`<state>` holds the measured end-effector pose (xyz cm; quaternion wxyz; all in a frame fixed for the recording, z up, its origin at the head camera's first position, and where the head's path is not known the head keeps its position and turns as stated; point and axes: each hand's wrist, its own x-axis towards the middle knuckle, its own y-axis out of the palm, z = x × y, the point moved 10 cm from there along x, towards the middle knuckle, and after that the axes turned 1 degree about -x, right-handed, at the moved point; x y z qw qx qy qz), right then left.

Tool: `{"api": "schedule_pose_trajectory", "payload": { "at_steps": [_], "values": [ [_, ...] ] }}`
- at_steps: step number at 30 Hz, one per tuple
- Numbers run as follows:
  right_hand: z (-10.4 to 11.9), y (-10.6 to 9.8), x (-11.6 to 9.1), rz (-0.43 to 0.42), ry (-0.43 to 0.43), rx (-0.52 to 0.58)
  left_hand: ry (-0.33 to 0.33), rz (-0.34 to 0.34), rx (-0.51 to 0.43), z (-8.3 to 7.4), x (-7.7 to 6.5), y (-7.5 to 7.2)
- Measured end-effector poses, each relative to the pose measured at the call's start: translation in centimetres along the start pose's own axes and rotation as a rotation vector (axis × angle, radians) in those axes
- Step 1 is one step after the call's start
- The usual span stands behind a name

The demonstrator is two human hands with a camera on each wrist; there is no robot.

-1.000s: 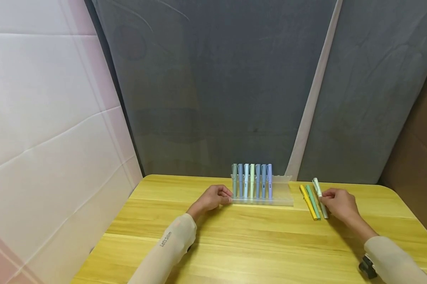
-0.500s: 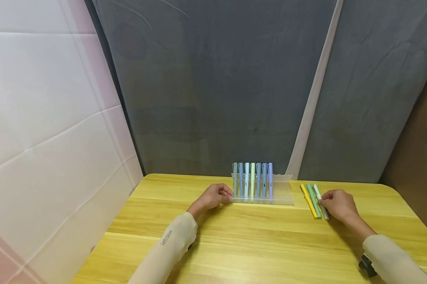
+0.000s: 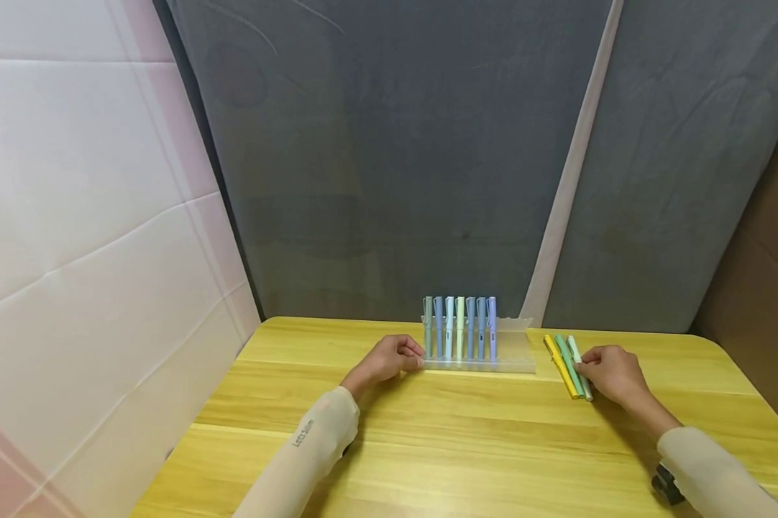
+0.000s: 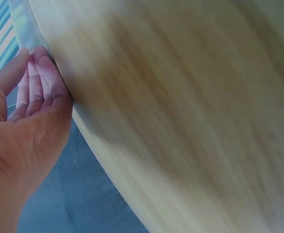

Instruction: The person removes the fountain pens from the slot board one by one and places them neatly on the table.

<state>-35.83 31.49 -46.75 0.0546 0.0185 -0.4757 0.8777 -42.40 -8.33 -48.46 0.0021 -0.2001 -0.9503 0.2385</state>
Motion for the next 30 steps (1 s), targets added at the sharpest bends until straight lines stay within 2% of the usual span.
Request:
{"api": "schedule_pose_trajectory", "payload": {
  "at_steps": [8,11,15,20,30],
  "values": [
    [0.3,-0.1,0.2,-0.063,0.064,0.015,0.001,0.008,-0.008,0.1,0.1,0.0],
    [1.3,0.2,0.3,-0.113,0.075,0.073,-0.004,0.008,-0.014,0.1,0.0,0.0],
    [3.8,0.7,0.5,-0.167,0.024,0.157,-0.004,0.007,-0.016,0.1,0.1,0.0],
    [6.5,1.9,0.9,-0.174,-0.020,0.278,-0.007,0.002,-0.012,0.3,0.1,-0.1],
    [9.5,5.3,1.6,-0.134,-0.054,0.428,-0.019,0.003,-0.016,0.4,0.2,-0.1]
  ]
}}
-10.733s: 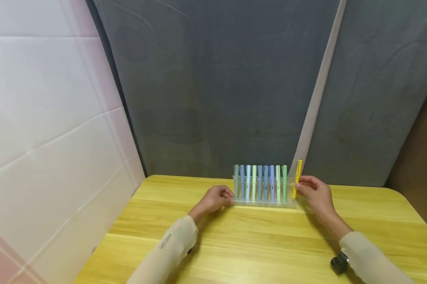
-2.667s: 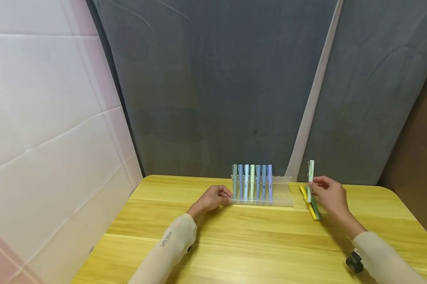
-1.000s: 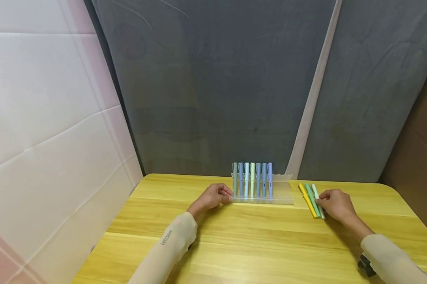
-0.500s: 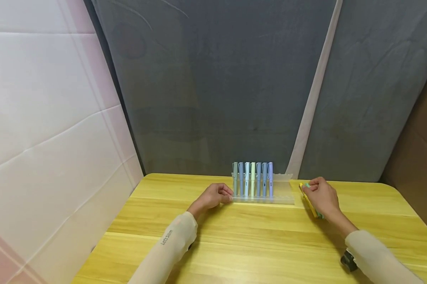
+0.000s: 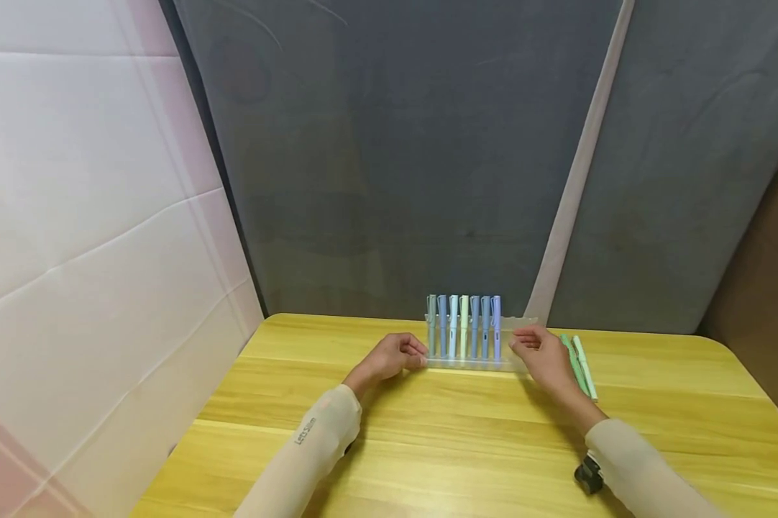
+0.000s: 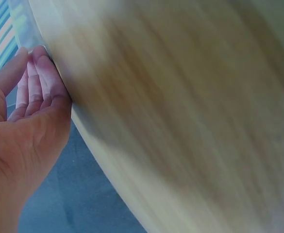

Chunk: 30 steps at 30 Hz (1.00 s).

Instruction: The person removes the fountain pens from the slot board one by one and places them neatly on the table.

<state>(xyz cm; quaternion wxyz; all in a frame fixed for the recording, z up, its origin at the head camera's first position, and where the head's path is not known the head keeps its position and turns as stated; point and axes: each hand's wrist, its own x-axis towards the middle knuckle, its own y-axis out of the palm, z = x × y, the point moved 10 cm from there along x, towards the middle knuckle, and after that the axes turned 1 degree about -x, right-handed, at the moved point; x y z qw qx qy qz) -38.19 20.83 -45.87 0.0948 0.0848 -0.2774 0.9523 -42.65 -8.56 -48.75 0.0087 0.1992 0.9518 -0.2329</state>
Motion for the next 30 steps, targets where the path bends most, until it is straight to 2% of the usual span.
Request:
{"api": "schedule_pose_trajectory", "payload": {
  "at_steps": [8,18,25,30],
  "values": [
    [0.3,1.9,0.3,0.004,0.069,0.055,0.004,0.005,-0.009,-0.1,0.0,0.3],
    [-0.1,2.0,0.6,-0.038,0.118,0.102,0.007,0.017,-0.012,-0.1,0.1,0.5],
    [0.7,0.4,0.7,-0.118,0.105,0.184,0.004,0.010,0.003,0.0,0.1,0.3],
    [-0.3,-1.8,0.8,-0.199,0.102,0.222,0.002,0.004,0.007,0.2,0.1,0.2]
  ]
}}
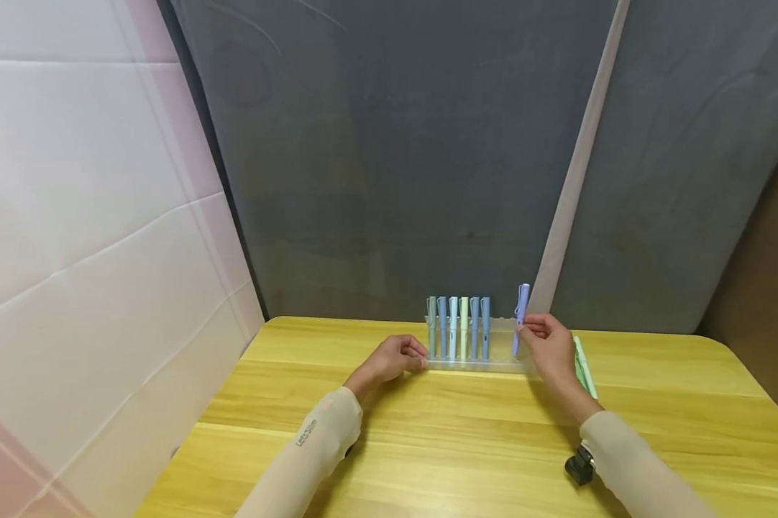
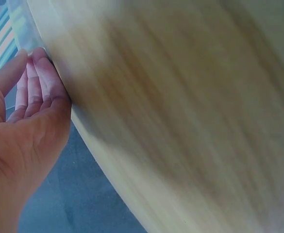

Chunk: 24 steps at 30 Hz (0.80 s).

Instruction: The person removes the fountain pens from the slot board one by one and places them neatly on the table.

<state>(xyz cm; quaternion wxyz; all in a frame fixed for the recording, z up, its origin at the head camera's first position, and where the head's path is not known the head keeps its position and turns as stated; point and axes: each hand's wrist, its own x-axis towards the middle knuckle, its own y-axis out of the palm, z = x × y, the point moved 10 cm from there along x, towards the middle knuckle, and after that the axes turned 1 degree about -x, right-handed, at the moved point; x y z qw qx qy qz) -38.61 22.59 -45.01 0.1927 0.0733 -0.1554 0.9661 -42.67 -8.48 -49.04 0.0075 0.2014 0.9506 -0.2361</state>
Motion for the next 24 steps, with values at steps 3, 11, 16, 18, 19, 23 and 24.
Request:
{"api": "schedule_pose_trajectory", "payload": {
  "at_steps": [3,11,16,18,19,23,24],
  "values": [
    [-0.6,-1.9,0.2,-0.041,0.007,-0.015,-0.006,0.002,-0.004,0.2,0.1,0.0],
    [-2.8,-6.8,0.8,-0.100,0.056,-0.074,0.000,0.008,-0.003,0.0,0.0,0.1],
    [-3.9,-9.5,1.0,-0.105,0.083,-0.124,0.004,0.009,-0.009,0.0,0.2,0.1],
    [-4.2,-10.5,1.0,-0.110,0.086,-0.146,0.004,0.008,-0.009,-0.1,0.2,0.0],
    [-4.4,-11.0,1.0,-0.109,0.088,-0.162,0.003,0.008,-0.009,-0.1,0.2,0.0],
    [-5.1,-12.6,0.9,-0.100,0.106,-0.257,0.002,0.008,-0.009,-0.2,0.1,0.0],
    [-5.3,-12.9,0.9,-0.092,0.113,-0.279,0.004,0.008,-0.008,-0.3,0.1,0.0]
  ]
}}
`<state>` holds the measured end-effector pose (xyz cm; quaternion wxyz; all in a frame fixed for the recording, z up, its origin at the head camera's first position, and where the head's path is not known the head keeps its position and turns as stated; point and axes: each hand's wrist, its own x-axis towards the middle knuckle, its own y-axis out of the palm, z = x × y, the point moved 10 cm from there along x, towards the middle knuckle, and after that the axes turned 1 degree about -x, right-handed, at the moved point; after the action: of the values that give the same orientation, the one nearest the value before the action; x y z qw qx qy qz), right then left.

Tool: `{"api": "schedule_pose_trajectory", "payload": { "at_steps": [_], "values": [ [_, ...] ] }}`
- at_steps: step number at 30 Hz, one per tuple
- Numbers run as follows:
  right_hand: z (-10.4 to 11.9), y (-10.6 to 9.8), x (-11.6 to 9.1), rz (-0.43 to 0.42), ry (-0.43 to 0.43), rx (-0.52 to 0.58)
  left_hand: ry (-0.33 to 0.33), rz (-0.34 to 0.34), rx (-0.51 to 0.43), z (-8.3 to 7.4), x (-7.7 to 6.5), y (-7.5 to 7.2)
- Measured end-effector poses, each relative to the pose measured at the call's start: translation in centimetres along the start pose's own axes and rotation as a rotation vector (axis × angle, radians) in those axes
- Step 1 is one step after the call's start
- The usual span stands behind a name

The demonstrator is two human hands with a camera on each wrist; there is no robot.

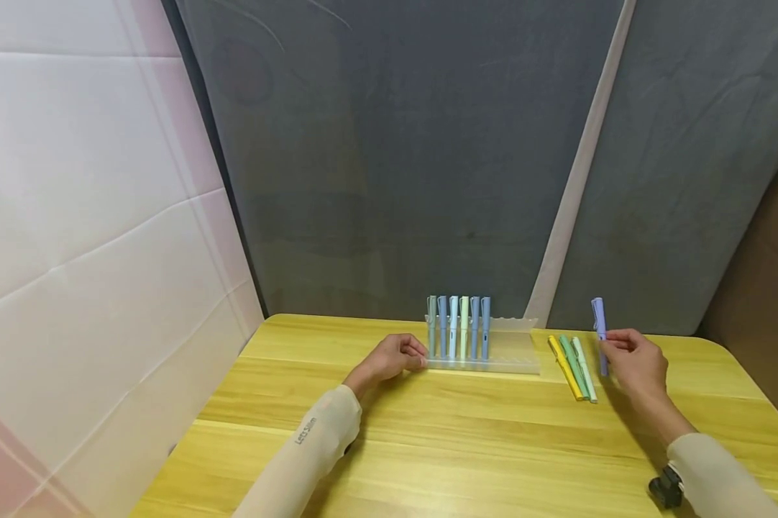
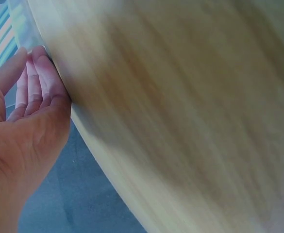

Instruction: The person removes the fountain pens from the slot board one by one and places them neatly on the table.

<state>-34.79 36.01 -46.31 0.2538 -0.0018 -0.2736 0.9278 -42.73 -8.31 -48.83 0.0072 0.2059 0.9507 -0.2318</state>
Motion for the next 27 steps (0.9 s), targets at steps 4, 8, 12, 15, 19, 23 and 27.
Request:
{"api": "schedule_pose_trajectory", "payload": {
  "at_steps": [4,8,12,15,19,23,27],
  "values": [
    [-0.7,-0.7,0.1,0.039,0.000,-0.096,0.004,0.004,-0.001,-0.1,-0.1,0.0],
    [-1.1,-0.3,0.0,0.125,-0.010,-0.166,0.003,0.005,-0.005,-0.1,-0.1,0.0],
    [-1.4,0.4,-0.4,0.209,-0.004,-0.212,0.000,0.005,-0.012,0.0,-0.1,0.0],
    [-1.6,0.7,-0.7,0.246,-0.006,-0.242,0.000,0.007,-0.019,0.0,-0.1,0.1],
    [-1.6,1.2,-1.1,0.278,-0.026,-0.267,0.001,0.005,-0.021,0.1,0.0,0.2],
    [-1.4,1.5,-1.2,0.288,-0.044,-0.281,0.003,0.004,-0.022,0.2,0.0,0.1],
    [-1.2,1.6,-1.1,0.286,-0.060,-0.306,0.000,0.001,-0.025,0.2,-0.1,0.1]
  ]
}}
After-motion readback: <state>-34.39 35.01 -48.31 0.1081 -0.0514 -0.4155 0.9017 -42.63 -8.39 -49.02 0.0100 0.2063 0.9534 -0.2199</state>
